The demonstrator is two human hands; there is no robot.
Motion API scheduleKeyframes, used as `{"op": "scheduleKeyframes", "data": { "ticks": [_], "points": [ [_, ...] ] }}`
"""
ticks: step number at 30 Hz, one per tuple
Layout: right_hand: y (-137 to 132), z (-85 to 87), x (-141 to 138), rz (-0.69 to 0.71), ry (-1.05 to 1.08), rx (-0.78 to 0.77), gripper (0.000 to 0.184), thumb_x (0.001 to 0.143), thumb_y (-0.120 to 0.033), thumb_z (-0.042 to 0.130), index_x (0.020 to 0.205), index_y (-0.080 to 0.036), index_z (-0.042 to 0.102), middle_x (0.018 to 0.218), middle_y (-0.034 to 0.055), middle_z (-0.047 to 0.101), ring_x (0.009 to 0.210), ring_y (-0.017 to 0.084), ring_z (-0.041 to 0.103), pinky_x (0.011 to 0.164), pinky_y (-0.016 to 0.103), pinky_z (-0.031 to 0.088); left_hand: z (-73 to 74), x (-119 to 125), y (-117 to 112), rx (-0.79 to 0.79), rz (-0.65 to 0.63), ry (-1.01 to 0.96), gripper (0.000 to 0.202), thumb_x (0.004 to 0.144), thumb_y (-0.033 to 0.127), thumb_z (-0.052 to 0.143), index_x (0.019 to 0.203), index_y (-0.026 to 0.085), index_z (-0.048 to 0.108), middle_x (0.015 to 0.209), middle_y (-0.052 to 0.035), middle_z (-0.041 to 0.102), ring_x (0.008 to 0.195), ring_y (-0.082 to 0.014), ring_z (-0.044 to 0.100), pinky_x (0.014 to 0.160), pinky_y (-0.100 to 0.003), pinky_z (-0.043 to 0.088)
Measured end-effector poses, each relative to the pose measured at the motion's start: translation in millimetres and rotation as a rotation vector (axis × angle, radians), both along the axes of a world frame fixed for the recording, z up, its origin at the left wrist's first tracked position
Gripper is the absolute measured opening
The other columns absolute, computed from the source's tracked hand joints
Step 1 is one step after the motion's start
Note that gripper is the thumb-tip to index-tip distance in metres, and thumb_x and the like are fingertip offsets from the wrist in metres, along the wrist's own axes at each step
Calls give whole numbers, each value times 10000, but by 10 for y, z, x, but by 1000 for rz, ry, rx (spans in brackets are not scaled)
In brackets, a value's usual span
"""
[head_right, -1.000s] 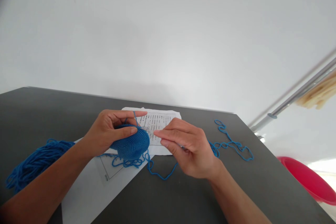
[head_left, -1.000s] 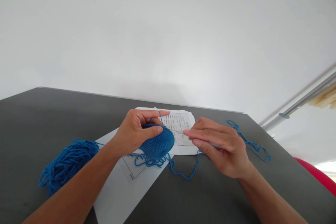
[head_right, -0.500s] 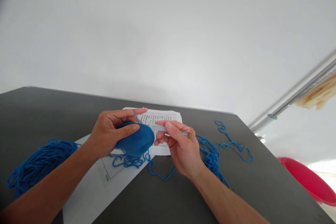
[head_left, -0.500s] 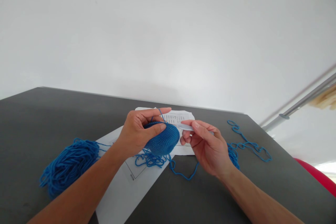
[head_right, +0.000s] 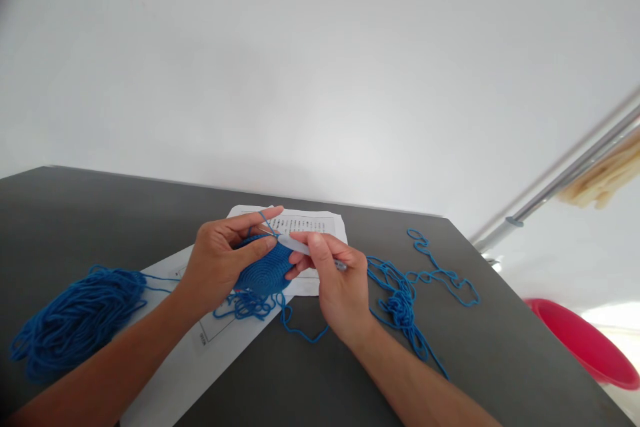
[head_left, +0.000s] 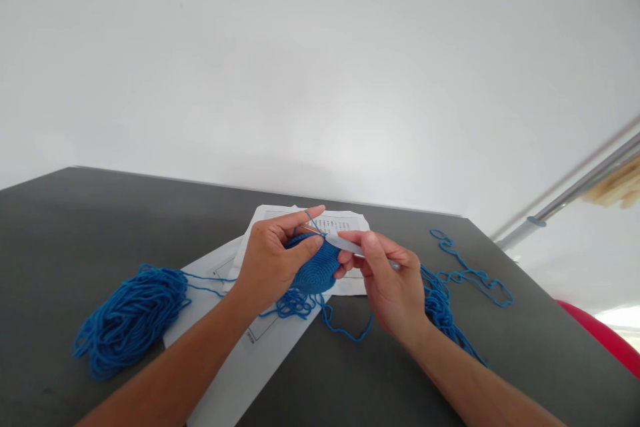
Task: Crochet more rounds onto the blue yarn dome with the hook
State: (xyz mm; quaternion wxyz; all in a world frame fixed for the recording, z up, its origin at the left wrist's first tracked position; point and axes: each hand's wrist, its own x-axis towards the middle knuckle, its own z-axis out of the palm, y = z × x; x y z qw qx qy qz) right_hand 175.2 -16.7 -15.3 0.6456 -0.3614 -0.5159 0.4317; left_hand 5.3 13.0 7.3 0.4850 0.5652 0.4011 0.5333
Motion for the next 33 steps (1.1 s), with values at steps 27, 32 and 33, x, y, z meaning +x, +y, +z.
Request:
{"op": "scheduleKeyframes", "data": {
  "ticks": [27,32,33],
  "points": [
    [-22,-95,-9,-115,-178,217,18,913,-207,743,904,-222,740,627,-47,689,510,105,677,510,204,557,-35,103,-61,-60,-22,-86,450,760,233,811,1193,115,783,872,-58,810,731,-171,684,594,-244,522],
    [-33,-97,-13,-152,-256,306,75,947,-156,683,933,-223,715,689,-39,655,538,108,662,521,227,548,-16,121,-55,-134,8,-217,336,717,205,865,1044,140,828,793,-21,791,742,-160,690,648,-234,549],
    [-41,-97,-13,-183,-326,362,104,943,-132,679,972,-223,719,726,-26,659,569,112,660,536,235,545,-15,122,-51,-167,-8,-265,365,698,201,884,1055,150,826,767,-9,783,696,-144,675,637,-230,551]
  ]
}}
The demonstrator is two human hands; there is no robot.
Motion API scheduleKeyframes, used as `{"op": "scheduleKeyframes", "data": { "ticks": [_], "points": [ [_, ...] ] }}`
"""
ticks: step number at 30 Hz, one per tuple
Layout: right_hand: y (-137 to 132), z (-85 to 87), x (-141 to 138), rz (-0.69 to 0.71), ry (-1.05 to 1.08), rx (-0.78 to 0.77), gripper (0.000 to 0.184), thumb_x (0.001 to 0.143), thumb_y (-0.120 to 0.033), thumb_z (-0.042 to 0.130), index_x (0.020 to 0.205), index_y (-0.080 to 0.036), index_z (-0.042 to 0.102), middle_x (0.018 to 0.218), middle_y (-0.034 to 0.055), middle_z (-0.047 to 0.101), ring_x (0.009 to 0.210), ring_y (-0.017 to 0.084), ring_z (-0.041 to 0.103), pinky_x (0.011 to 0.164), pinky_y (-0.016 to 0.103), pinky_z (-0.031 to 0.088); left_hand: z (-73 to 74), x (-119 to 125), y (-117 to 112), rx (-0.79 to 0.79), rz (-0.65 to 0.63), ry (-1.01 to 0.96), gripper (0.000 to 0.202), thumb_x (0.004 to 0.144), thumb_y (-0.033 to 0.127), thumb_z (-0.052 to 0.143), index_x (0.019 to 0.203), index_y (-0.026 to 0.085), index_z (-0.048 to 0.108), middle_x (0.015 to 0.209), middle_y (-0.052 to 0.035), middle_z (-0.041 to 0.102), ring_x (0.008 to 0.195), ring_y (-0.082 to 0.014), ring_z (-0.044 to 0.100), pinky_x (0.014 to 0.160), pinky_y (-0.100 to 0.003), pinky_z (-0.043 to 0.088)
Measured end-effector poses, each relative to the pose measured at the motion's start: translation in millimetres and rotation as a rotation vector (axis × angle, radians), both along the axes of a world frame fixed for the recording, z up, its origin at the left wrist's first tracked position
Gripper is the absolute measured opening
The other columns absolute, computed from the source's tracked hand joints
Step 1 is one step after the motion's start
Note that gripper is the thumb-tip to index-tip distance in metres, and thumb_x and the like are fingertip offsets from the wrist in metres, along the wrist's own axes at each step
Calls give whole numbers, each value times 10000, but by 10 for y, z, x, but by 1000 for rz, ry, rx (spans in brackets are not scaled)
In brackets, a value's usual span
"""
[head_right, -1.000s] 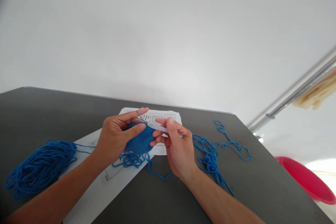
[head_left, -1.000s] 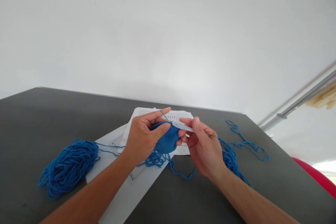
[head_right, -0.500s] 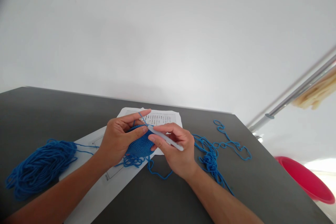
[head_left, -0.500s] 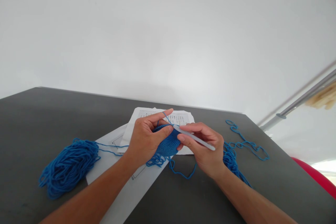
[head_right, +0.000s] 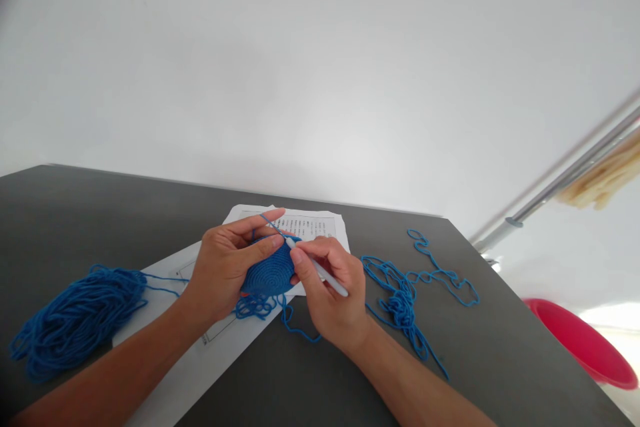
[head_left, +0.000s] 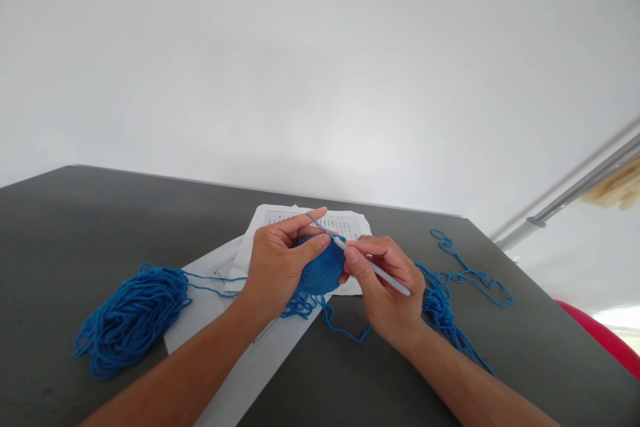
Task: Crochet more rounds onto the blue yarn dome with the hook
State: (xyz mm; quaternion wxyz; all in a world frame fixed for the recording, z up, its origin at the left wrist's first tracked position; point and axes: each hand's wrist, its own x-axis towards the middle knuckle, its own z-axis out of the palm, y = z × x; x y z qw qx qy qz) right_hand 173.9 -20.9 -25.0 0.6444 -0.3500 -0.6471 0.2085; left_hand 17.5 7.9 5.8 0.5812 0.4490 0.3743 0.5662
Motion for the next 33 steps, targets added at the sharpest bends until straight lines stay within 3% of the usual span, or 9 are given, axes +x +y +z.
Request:
{"op": "scheduleKeyframes", "data": {
  "ticks": [4,8,20,27,33],
  "points": [
    [-26,13,12,-94,-368,300,378,909,-9,654,1237,-194,690,912,67,674,771,168,630,658,307,544,10,-26,23,-80,-95,-188,494,614,183,954,1090,174,821,728,1,777,600,-109,647,569,-198,542],
    [-22,50,35,-101,-547,468,523,900,60,590,1361,-184,629,949,84,586,801,179,547,674,334,517,37,-84,33,-95,-190,-276,431,610,152,962,1024,161,839,684,2,754,650,-118,690,594,-169,557],
    [-45,110,93,40,-521,463,553,896,72,536,1362,-211,630,1011,80,536,838,169,538,665,325,523,74,-125,19,-9,-219,-248,347,654,141,937,989,166,850,658,5,737,765,-153,746,715,-181,596],
    [-48,104,59,12,-525,518,461,915,-6,617,1350,-157,644,1018,97,548,819,178,538,660,350,547,66,-124,21,16,-247,-272,304,691,104,897,986,162,850,673,-15,760,769,-167,755,711,-197,606],
    [-72,139,50,-31,-542,608,556,929,-7,602,1469,-122,543,1005,128,667,862,222,637,671,372,585,99,-185,15,-36,-331,-286,358,670,136,910,1020,172,846,779,-74,820,671,-165,735,626,-224,596]
  ]
}}
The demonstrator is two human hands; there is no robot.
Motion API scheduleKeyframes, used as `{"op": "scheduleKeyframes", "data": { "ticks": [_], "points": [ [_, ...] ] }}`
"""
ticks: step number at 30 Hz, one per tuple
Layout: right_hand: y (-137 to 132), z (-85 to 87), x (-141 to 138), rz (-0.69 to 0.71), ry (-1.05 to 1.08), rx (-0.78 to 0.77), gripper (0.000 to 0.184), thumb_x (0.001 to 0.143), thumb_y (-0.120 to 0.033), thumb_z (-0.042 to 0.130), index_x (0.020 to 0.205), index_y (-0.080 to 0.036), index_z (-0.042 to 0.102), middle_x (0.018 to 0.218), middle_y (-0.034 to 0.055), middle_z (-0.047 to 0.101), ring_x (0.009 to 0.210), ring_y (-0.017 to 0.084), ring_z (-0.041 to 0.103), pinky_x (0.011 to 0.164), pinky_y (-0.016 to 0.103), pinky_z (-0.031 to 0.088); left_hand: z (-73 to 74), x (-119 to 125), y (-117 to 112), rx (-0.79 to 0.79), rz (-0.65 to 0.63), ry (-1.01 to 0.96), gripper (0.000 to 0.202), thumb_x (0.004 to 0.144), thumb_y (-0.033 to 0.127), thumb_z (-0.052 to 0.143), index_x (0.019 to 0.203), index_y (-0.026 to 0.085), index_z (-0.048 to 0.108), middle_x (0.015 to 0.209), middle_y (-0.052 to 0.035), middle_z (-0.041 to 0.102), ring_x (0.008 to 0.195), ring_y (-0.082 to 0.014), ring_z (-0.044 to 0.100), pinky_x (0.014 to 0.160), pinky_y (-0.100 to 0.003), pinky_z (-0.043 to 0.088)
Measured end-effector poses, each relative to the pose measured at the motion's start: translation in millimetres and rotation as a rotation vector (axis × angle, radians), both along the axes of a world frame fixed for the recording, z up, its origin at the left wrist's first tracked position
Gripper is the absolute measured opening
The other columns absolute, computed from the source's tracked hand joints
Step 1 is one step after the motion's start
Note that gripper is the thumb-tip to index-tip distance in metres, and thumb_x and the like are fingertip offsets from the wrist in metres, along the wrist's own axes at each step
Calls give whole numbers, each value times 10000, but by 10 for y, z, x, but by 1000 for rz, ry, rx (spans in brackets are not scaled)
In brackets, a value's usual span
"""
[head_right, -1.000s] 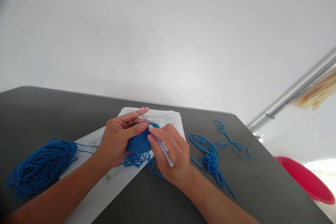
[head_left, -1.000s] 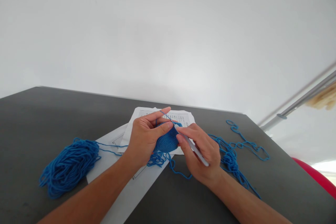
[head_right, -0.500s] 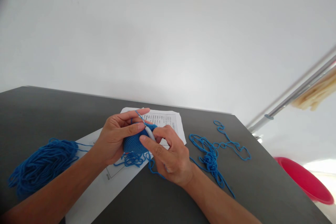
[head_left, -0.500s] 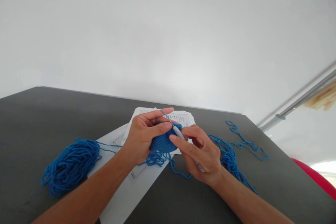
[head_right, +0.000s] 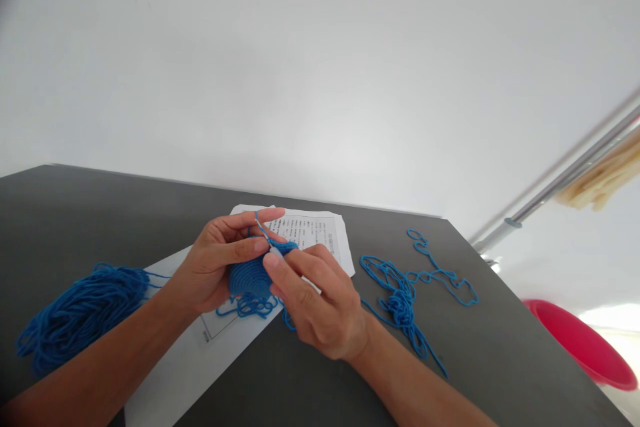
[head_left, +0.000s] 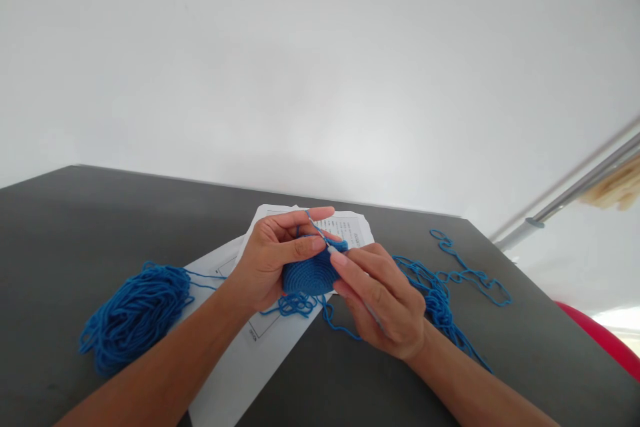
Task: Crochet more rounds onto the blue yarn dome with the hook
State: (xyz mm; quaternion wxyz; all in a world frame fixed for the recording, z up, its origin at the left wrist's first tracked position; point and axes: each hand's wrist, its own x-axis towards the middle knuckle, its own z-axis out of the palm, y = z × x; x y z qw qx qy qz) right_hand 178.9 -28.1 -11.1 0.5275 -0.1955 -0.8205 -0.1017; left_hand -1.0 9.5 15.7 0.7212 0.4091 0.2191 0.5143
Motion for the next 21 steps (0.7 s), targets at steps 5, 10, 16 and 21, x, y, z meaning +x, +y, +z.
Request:
{"op": "scheduleKeyframes", "data": {
  "ticks": [5,10,16,21],
  "points": [
    [-17,62,64,10,118,-194,537,912,-36,676,1407,-236,620,1097,100,755,957,231,718,806,379,633,38,-44,27,-17,49,82,372,649,141,923,1012,166,847,787,-84,819,653,-175,727,601,-241,588],
    [56,117,161,67,249,-398,414,879,-33,733,1206,-285,758,1005,45,782,876,190,745,729,307,638,32,-40,106,-59,55,149,409,623,167,946,1018,156,843,744,-63,787,623,-154,692,573,-233,574],
    [103,100,246,133,324,-514,344,867,-34,749,1116,-264,802,941,55,787,754,185,760,638,309,635,-10,-82,151,-47,15,223,417,633,194,949,1036,159,843,635,20,644,540,-81,587,490,-164,484],
    [98,126,263,153,309,-493,330,870,-16,731,1103,-238,805,823,46,802,748,188,758,656,313,632,-18,-124,163,-47,-7,277,388,633,196,945,1007,164,847,630,28,625,506,-78,564,447,-164,449]
  ]
}}
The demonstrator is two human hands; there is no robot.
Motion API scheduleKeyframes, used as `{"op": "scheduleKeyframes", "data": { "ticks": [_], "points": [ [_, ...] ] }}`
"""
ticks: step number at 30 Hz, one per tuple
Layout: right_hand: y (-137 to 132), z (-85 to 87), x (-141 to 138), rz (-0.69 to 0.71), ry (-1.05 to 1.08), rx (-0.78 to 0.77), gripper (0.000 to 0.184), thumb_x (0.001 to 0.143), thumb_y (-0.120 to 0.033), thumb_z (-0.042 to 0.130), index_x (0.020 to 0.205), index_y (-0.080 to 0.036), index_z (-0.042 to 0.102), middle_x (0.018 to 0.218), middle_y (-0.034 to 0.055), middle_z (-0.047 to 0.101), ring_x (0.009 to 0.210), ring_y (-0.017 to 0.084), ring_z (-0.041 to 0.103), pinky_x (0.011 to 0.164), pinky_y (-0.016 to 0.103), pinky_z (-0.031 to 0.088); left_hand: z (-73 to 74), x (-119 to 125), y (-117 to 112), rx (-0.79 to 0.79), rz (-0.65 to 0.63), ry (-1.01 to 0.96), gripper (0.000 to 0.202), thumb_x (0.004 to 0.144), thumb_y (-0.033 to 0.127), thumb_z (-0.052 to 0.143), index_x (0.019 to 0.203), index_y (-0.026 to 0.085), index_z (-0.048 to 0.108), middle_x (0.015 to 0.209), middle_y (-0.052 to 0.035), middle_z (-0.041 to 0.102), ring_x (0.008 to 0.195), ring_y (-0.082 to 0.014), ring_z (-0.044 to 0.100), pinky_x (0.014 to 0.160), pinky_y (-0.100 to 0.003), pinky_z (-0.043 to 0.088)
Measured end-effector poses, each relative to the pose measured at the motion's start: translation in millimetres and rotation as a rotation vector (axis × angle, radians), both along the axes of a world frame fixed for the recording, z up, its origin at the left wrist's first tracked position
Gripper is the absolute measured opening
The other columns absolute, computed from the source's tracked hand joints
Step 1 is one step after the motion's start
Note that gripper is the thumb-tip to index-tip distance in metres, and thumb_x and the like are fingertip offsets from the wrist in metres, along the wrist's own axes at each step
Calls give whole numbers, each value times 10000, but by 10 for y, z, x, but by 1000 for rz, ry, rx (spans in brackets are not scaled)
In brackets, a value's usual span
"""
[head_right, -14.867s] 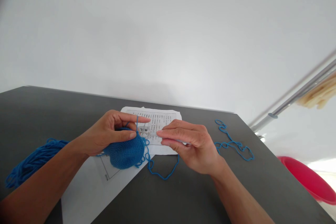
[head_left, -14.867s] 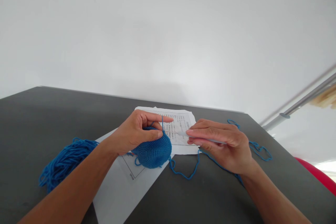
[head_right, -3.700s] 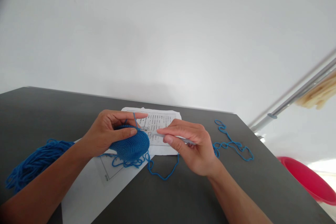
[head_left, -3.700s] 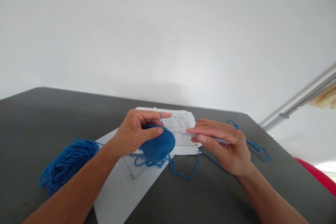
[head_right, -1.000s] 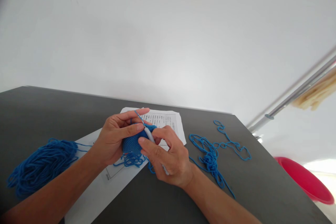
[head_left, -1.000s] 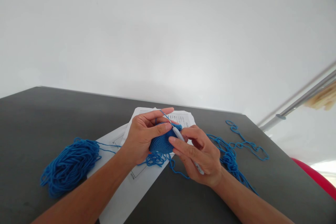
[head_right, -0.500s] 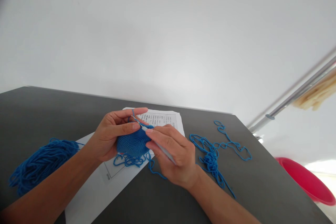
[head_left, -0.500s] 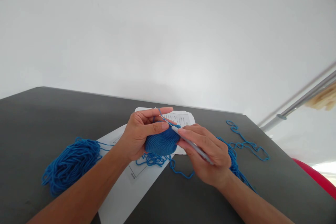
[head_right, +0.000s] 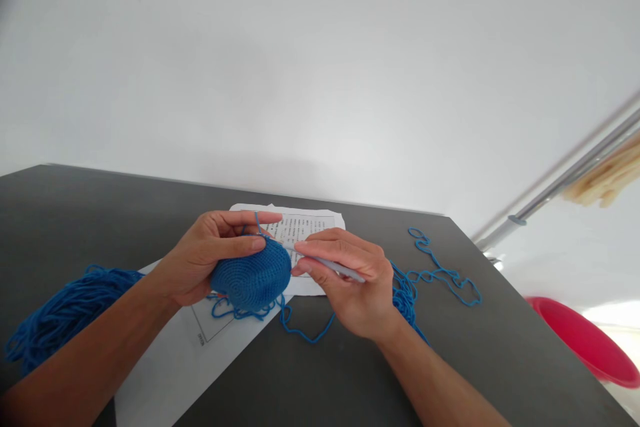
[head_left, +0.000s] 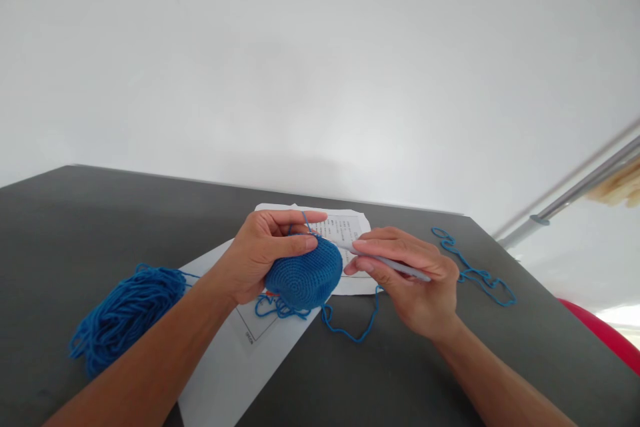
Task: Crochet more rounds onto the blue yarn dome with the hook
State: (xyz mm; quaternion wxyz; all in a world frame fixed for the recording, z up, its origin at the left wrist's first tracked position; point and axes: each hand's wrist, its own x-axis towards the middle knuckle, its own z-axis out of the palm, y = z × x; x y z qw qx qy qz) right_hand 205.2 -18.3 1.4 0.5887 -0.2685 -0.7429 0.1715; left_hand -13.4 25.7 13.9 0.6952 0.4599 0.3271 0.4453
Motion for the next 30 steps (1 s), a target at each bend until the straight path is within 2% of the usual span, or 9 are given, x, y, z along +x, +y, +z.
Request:
{"op": "scheduleKeyframes", "data": {
  "ticks": [3,6,9,15,22,27,30],
  "points": [
    [3,15,10,9,-1,-2,316,875,-25,727,1094,-239,806,813,51,805,746,199,762,646,327,639,4,-19,6,-17,7,45,406,615,209,953,1004,171,847,676,1,683,538,-112,617,479,-195,492],
    [6,14,22,12,6,-13,305,875,-38,732,1084,-247,810,818,53,807,748,208,768,638,336,645,16,-31,7,-43,3,72,417,595,201,960,995,160,848,778,-68,771,646,-168,691,570,-238,552],
    [7,8,34,22,7,-21,302,879,-38,729,1081,-248,810,826,52,807,741,206,776,642,335,655,29,-42,8,-59,-28,90,402,611,209,954,996,158,847,809,-98,800,651,-173,701,577,-238,556],
    [15,10,60,30,-4,-35,259,884,-76,744,1070,-242,815,874,67,801,725,206,779,611,326,657,18,-84,36,-58,-73,107,369,637,208,943,990,157,847,761,-85,788,589,-149,678,528,-208,539],
    [37,53,133,56,-96,33,287,876,-59,745,1096,-233,805,883,76,798,758,209,764,627,328,647,13,-112,62,-56,-108,164,320,661,210,927,968,160,853,736,-53,756,518,-107,633,450,-162,484],
    [44,137,187,72,-227,95,273,911,-98,714,1136,-233,788,905,87,802,778,204,761,654,325,649,14,-134,88,-51,-113,275,361,652,220,925,1002,164,852,777,-74,776,527,-125,648,477,-191,507],
    [40,160,198,82,-242,95,270,907,-98,719,1131,-232,789,904,84,800,778,202,763,660,322,652,16,-151,101,-24,-134,286,341,634,225,930,958,150,857,774,-87,777,564,-151,669,493,-207,521]
  ]
}}
